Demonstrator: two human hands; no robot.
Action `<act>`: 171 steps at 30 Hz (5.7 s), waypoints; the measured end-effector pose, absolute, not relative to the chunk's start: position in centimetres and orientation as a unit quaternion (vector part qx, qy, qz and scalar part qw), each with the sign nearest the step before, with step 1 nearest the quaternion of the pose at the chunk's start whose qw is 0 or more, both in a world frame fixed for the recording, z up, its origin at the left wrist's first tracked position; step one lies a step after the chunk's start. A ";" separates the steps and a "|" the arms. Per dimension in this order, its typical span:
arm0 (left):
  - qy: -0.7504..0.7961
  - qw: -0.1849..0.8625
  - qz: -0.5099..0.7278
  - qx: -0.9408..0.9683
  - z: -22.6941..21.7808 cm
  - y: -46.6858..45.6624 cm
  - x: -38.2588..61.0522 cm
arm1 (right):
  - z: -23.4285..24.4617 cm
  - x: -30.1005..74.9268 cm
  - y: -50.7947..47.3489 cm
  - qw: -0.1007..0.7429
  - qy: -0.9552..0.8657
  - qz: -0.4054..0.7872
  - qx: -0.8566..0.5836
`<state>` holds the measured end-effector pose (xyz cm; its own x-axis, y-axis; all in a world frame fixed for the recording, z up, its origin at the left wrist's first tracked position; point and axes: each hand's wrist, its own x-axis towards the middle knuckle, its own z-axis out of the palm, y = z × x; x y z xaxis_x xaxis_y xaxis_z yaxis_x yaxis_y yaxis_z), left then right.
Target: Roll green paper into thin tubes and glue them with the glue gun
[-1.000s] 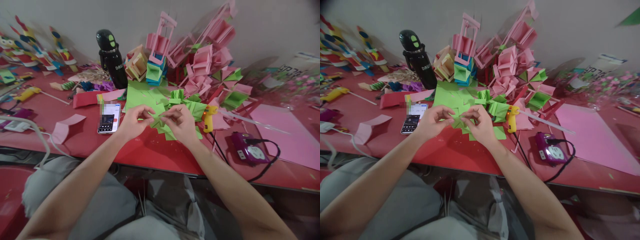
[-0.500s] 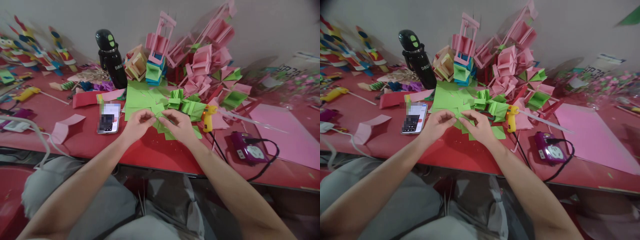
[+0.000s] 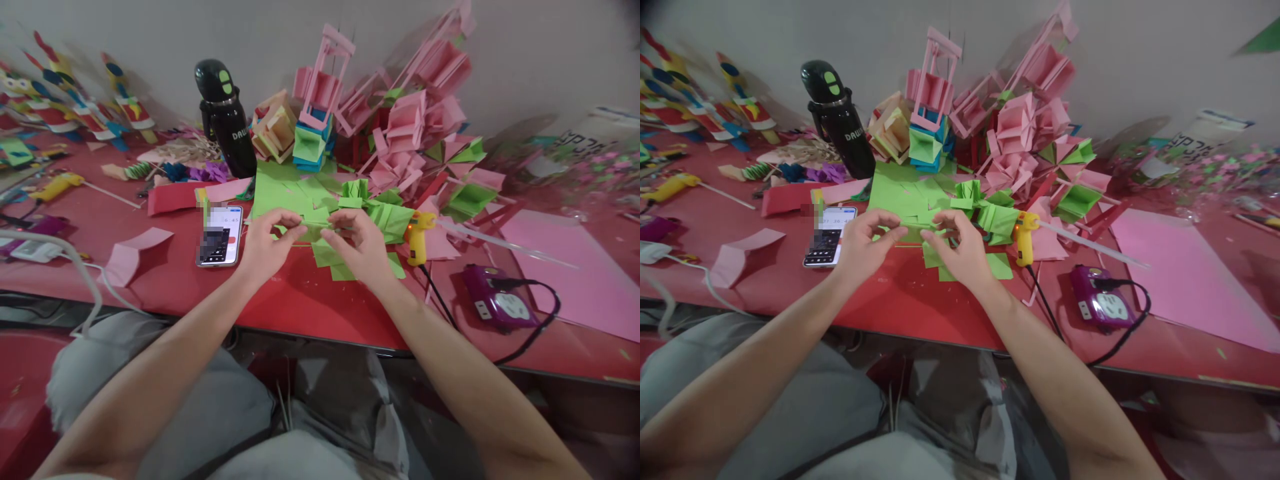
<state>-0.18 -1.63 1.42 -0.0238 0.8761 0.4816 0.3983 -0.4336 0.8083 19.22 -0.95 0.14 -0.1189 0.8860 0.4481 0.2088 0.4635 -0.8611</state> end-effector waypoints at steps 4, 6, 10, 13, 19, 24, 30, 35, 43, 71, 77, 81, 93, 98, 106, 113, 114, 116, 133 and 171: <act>0.477 0.177 0.563 0.651 1.0 -2.0 0.1 | 0.6 19.2 -0.9 0.488 -0.627 0.413 -0.446; 0.453 0.189 0.558 0.670 0.6 -2.3 0.5 | 0.6 19.1 -0.9 0.449 -0.628 0.466 -0.433; 0.419 0.226 0.536 0.698 -0.4 -2.7 1.2 | 0.4 18.9 -1.0 0.452 -0.622 0.486 -0.416; 0.414 0.247 0.522 0.703 -0.8 -2.8 1.3 | 0.3 19.0 -0.9 0.464 -0.622 0.476 -0.413; 0.409 0.305 0.480 0.714 -0.3 -2.7 1.1 | 0.5 19.3 -0.8 0.451 -0.684 0.378 -0.430; 0.435 0.363 0.477 0.672 0.2 -2.3 0.9 | 0.6 19.4 -0.8 0.438 -0.707 0.363 -0.421; 0.453 0.379 0.471 0.655 0.0 -2.3 0.8 | 0.3 19.4 -0.8 0.428 -0.725 0.333 -0.425; 0.480 0.322 0.440 0.687 -0.7 -2.8 1.2 | -0.6 19.2 -0.8 0.406 -0.767 0.242 -0.435; 0.459 0.220 0.380 0.772 -0.9 -2.6 1.1 | -0.8 19.5 -0.7 0.368 -0.792 0.163 -0.458; 0.437 0.359 0.405 0.719 1.5 -1.3 -0.6 | -0.1 19.7 -0.7 0.475 -0.765 0.226 -0.372; 0.433 0.362 0.367 0.739 2.1 -1.4 -0.8 | 0.5 19.6 -1.0 0.459 -0.776 0.242 -0.359; 0.438 0.360 0.364 0.740 2.1 -1.5 -0.7 | 0.6 19.6 -1.1 0.454 -0.783 0.246 -0.348; 0.442 0.338 0.355 0.751 2.3 -1.6 -1.2 | 0.6 19.7 -1.0 0.454 -0.777 0.259 -0.353; 0.455 0.352 0.334 0.747 2.2 -1.5 -1.4 | 0.5 19.5 -1.1 0.456 -0.789 0.246 -0.332; 0.458 0.330 0.328 0.758 2.3 -1.4 -1.7 | 0.5 19.4 -1.2 0.455 -0.795 0.241 -0.321; 0.453 0.332 0.302 0.770 2.7 -1.6 -1.7 | 0.5 19.7 -1.1 0.447 -0.803 0.238 -0.314; 0.452 0.333 0.299 0.771 2.6 -1.5 -1.7 | 0.5 19.7 -1.1 0.446 -0.804 0.241 -0.311; 0.454 0.339 0.298 0.768 2.5 -1.5 -1.8 | 0.6 19.7 -1.2 0.443 -0.806 0.247 -0.305; 0.435 0.296 0.329 0.784 2.4 -1.6 -1.8 | 0.5 19.5 -1.3 0.432 -0.778 0.287 -0.353; 0.433 0.287 0.271 0.810 2.4 -1.6 -2.0 | 0.7 20.0 -1.2 0.471 -0.766 0.271 -0.344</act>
<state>-2.00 -1.58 2.44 0.4781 0.8575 0.1902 0.5465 -0.4600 0.6998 20.01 -1.15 0.75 -0.3200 0.7821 0.5348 0.2707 0.6164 -0.7395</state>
